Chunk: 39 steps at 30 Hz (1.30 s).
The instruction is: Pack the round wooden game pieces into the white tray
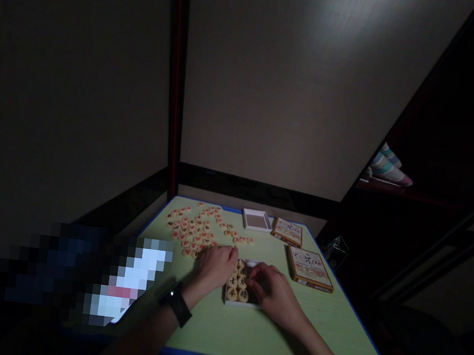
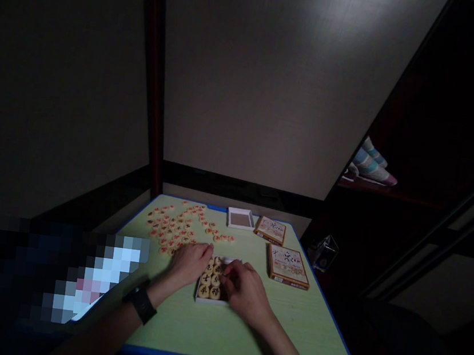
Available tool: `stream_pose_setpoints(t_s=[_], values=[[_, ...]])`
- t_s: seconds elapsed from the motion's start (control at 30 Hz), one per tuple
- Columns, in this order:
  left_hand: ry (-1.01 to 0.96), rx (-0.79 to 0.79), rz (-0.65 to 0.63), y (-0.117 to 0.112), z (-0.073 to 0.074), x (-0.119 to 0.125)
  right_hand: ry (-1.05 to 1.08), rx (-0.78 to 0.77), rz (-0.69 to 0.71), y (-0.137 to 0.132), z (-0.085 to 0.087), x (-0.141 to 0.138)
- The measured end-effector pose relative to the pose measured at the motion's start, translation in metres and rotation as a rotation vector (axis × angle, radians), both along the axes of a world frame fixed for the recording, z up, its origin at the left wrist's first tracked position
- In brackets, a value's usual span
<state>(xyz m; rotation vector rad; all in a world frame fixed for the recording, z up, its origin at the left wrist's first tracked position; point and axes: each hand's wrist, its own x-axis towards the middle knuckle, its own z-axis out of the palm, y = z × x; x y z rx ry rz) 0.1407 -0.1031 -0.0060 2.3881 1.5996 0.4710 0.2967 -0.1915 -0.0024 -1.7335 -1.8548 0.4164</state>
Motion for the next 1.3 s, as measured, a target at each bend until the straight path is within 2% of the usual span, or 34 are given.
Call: stream_pose_setpoints(t_s=[0.2,0.3,0.47,0.63,0.7,0.83,0.93,1.07,1.17,1.3], values=[[0.021,0.003,-0.004,-0.001,-0.001,0.000,0.004,0.076,-0.050,0.008,0.000,0.018],[0.048,0.011,-0.002,-0.002,0.001,0.000,-0.087,0.122,-0.078,0.022,-0.006,0.032],[0.084,0.020,-0.021,-0.004,0.002,0.001,-0.161,0.102,0.039,0.037,-0.017,0.038],[0.065,0.046,-0.036,-0.009,0.005,0.000,-0.101,0.118,0.089,0.033,-0.021,0.033],[0.028,0.089,-0.080,-0.012,0.006,-0.001,-0.114,0.104,0.099,0.033,-0.019,0.035],[-0.079,0.236,-0.293,-0.019,0.004,0.000,-0.194,0.122,0.038,0.052,-0.003,0.037],[-0.149,0.331,-0.414,-0.023,-0.003,0.001,-0.176,0.145,0.097,0.084,0.016,0.027],[-0.265,0.459,-0.522,-0.023,-0.014,0.002,-0.274,0.071,0.324,0.129,0.033,-0.007],[-0.308,0.521,-0.593,-0.023,-0.018,0.003,-0.363,0.003,0.485,0.150,0.032,-0.036],[-0.332,0.550,-0.632,-0.023,-0.018,0.007,-0.438,-0.012,0.565,0.161,0.025,-0.063]])
